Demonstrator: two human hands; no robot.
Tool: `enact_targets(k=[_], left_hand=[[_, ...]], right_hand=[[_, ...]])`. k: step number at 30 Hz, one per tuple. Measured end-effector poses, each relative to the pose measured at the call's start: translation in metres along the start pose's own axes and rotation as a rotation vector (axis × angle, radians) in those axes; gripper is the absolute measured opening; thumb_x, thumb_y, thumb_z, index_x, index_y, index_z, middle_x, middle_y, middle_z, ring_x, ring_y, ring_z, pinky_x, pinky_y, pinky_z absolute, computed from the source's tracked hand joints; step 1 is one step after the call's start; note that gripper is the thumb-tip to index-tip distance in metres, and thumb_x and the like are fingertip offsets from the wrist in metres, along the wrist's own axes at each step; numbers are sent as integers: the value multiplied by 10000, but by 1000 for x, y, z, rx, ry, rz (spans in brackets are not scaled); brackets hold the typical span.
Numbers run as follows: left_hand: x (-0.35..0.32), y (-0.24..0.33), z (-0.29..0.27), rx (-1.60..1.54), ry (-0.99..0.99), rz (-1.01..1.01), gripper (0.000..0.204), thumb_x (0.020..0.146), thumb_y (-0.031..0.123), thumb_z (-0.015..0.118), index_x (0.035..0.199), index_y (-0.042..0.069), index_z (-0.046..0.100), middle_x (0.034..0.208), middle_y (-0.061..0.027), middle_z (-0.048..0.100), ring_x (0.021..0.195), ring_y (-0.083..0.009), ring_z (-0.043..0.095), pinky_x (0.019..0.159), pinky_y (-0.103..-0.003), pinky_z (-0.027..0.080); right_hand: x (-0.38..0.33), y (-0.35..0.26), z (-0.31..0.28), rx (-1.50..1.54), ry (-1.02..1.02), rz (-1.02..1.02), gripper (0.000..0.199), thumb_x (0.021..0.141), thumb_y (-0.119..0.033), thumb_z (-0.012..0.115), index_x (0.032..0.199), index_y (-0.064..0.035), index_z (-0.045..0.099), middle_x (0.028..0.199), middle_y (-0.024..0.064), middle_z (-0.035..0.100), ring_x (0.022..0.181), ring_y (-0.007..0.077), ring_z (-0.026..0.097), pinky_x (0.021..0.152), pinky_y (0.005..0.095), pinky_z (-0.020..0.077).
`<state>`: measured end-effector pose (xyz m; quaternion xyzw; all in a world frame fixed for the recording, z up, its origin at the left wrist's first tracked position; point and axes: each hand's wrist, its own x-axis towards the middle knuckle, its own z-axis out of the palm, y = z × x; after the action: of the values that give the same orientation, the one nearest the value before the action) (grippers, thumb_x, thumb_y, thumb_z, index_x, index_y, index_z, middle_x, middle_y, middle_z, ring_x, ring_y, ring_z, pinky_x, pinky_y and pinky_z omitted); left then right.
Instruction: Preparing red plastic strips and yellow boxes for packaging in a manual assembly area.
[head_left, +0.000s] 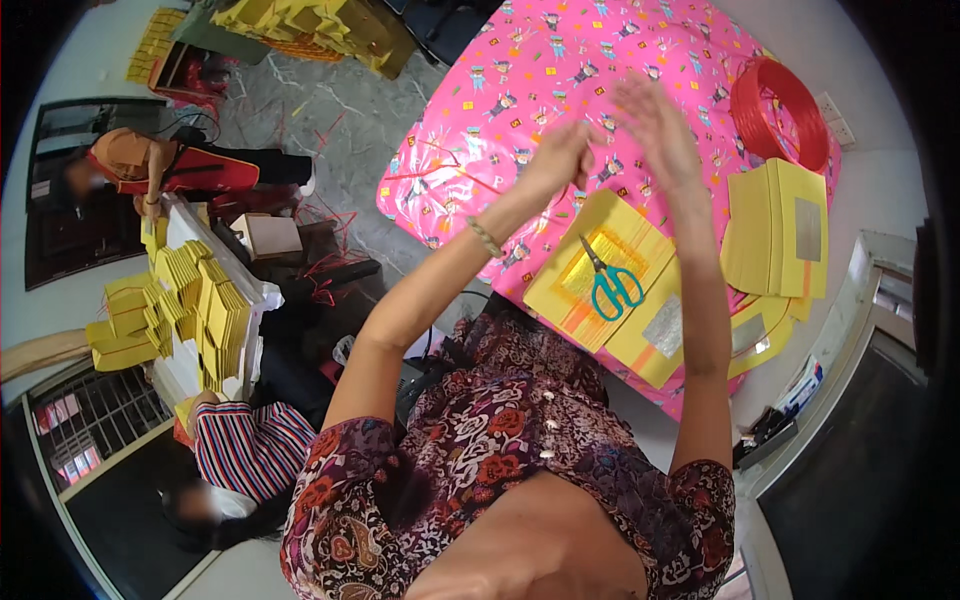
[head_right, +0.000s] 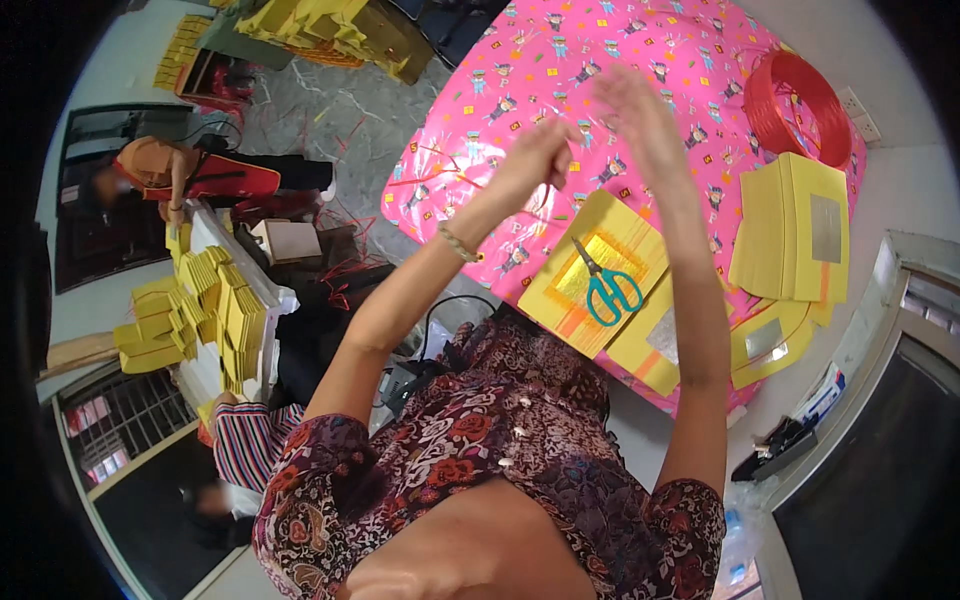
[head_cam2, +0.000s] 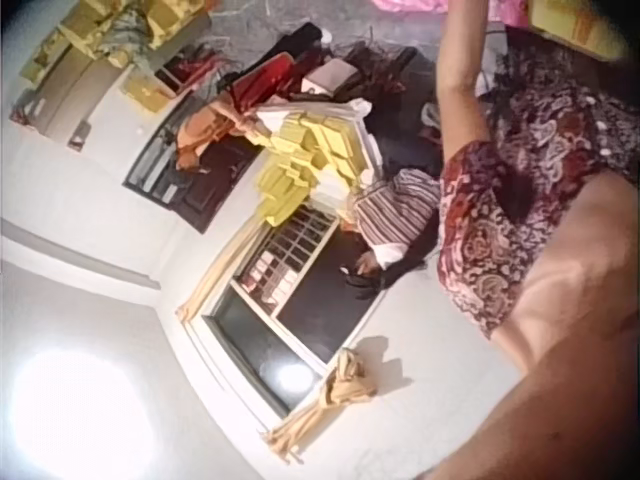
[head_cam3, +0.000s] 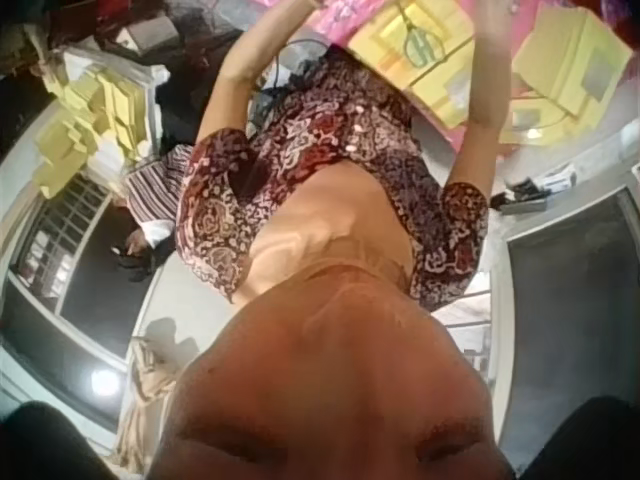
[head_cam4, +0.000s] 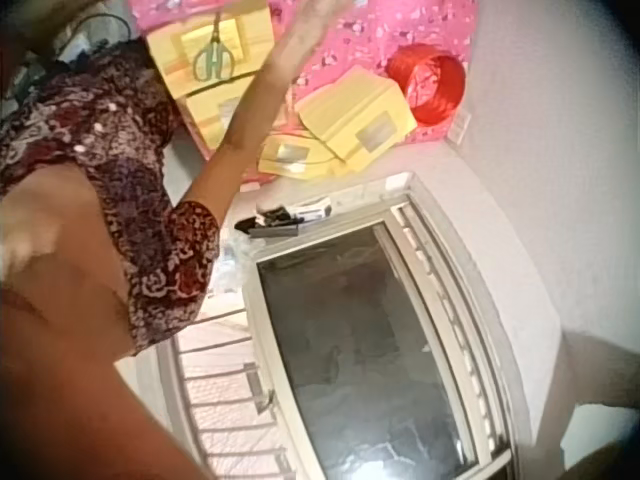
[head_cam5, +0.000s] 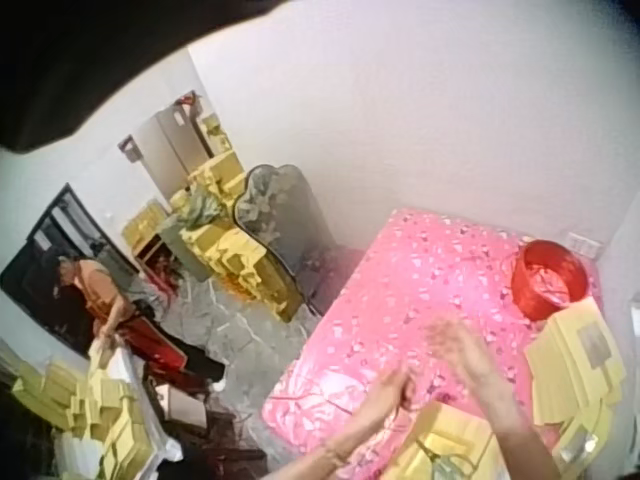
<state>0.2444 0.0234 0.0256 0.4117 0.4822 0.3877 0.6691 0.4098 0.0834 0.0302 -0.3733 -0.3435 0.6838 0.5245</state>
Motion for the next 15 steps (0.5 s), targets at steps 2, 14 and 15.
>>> enact_targets(k=[2, 14, 15], left_hand=[[-5, 26, -21, -355, -8, -57, 216, 992, 210, 384, 972, 60, 538, 573, 31, 370, 484, -82, 362, 479, -244, 351], [-34, 41, -222, -853, -56, 72, 240, 978, 272, 474, 977, 53, 572, 588, 63, 257, 488, -47, 239, 470, -206, 223], [-42, 31, -234, -887, -62, 77, 241, 981, 268, 468, 994, 49, 568, 598, 59, 262, 495, -51, 251, 478, -208, 234]], right_hand=[[-28, 25, 35, -25, -275, 123, 474, 1013, -408, 318, 1233, -37, 514, 1136, 75, 578, 1096, 182, 546, 974, 355, 405], [-182, 57, 69, -7, -493, 550, 298, 1025, -225, 346, 1044, -6, 548, 632, -34, 378, 569, 40, 385, 538, 211, 362], [-189, 49, 58, -3, -487, 554, 298, 1025, -225, 346, 1044, -6, 548, 632, -34, 378, 569, 40, 385, 538, 211, 362]])
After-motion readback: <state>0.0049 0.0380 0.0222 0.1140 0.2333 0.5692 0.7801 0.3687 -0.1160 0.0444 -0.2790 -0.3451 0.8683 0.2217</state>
